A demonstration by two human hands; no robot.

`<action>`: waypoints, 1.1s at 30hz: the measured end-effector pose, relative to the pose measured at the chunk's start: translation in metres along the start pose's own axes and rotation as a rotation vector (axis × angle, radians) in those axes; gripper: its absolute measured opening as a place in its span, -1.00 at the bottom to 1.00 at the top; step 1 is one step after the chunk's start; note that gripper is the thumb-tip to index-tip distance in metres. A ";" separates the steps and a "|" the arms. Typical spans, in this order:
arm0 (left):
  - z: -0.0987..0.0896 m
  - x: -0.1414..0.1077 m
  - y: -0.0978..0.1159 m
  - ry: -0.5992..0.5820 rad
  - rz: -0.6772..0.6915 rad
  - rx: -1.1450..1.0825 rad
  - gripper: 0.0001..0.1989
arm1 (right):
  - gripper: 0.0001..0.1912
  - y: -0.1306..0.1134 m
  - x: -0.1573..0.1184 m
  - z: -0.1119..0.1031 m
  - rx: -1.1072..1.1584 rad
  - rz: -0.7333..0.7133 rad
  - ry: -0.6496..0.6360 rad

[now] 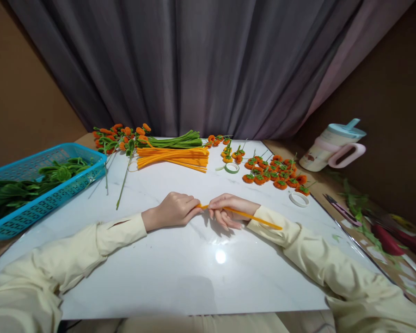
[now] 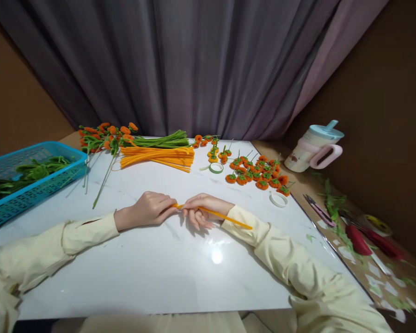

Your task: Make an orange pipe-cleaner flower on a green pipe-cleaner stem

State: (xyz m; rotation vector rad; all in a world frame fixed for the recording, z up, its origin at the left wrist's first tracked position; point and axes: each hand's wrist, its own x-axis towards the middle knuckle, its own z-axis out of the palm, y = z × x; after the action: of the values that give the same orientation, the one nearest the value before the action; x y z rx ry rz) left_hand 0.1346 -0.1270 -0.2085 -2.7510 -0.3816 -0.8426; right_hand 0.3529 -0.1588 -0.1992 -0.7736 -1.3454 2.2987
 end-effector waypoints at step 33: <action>-0.003 -0.004 -0.003 0.231 0.181 -0.197 -0.85 | -0.70 -0.005 -0.003 0.012 -0.204 0.015 0.057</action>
State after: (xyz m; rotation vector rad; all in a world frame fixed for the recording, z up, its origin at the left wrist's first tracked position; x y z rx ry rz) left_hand 0.1291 -0.1260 -0.2074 -2.7650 -0.0047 -1.1878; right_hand 0.3475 -0.1664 -0.1892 -0.9080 -1.5700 2.1559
